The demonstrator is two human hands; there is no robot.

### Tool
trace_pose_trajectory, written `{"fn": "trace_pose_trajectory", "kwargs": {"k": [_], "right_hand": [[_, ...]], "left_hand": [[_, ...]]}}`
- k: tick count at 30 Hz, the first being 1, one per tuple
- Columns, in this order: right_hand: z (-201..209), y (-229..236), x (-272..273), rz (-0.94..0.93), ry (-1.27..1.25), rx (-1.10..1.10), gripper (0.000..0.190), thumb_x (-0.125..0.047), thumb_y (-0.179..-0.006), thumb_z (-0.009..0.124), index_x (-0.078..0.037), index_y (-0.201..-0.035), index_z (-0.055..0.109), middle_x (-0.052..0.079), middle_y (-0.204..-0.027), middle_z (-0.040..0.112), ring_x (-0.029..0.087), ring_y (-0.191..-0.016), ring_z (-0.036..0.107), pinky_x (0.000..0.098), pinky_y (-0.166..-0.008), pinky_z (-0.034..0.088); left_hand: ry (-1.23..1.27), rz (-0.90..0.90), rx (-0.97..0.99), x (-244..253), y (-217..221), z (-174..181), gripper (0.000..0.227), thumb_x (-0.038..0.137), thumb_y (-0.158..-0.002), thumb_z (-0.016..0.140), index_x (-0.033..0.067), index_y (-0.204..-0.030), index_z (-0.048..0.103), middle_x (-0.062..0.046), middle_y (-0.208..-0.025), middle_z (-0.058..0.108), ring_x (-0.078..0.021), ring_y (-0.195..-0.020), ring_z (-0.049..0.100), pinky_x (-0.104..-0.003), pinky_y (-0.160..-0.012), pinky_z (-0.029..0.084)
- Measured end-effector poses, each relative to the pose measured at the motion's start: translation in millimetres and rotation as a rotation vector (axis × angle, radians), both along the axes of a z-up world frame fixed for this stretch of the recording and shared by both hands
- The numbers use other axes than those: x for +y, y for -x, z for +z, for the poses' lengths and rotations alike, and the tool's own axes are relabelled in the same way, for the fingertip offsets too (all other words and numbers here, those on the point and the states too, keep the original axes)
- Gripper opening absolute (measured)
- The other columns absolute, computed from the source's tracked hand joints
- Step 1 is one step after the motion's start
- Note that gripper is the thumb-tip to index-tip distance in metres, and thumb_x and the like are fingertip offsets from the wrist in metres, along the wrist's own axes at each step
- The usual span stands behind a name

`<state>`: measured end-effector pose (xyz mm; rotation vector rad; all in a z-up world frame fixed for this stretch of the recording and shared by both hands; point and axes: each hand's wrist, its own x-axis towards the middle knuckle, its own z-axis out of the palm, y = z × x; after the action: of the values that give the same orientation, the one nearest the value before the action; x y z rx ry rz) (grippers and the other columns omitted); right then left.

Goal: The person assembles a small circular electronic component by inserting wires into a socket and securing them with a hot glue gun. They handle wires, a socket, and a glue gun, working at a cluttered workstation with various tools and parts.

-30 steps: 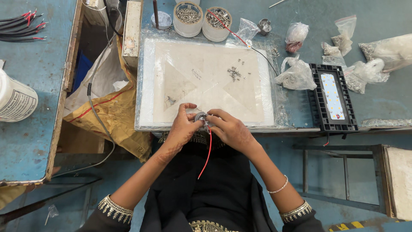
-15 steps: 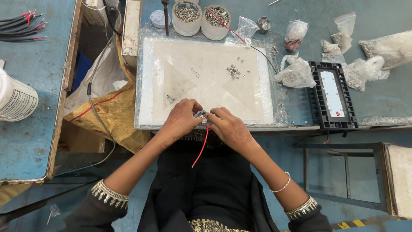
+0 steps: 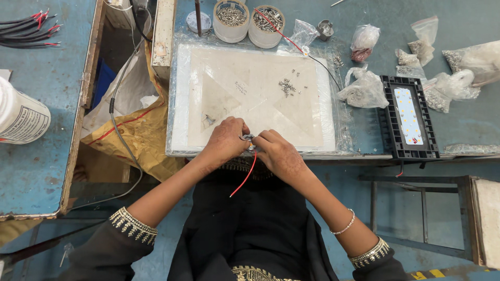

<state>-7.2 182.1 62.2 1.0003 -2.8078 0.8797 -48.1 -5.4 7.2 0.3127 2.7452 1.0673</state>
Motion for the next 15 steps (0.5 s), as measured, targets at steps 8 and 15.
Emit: {"fn": "trace_pose_trajectory", "kwargs": {"k": [8, 15], "right_hand": [[-6, -1, 2, 0.005, 0.054, 0.022, 0.029, -0.010, -0.081, 0.078, -0.002, -0.105, 0.064, 0.011, -0.102, 0.062, 0.032, -0.099, 0.062, 0.0414, -0.085, 0.052], [-17, -3, 8, -0.055, 0.218, -0.081, 0.044, -0.006, -0.082, 0.079, -0.001, -0.121, 0.058, 0.014, -0.109, 0.062, 0.029, -0.097, 0.066, 0.0366, -0.083, 0.056]], "left_hand": [[-0.023, 0.095, -0.019, 2, -13, 20, 0.027, 0.016, -0.076, 0.071, 0.0063, -0.101, 0.071, -0.015, -0.108, 0.066, -0.0327, -0.105, 0.064, -0.043, -0.093, 0.050], [-0.276, 0.145, -0.121, -11, -36, 43, 0.041, 0.023, -0.083, 0.076, 0.0026, -0.115, 0.060, -0.014, -0.106, 0.071, -0.0276, -0.096, 0.073, -0.036, -0.088, 0.058]]}}
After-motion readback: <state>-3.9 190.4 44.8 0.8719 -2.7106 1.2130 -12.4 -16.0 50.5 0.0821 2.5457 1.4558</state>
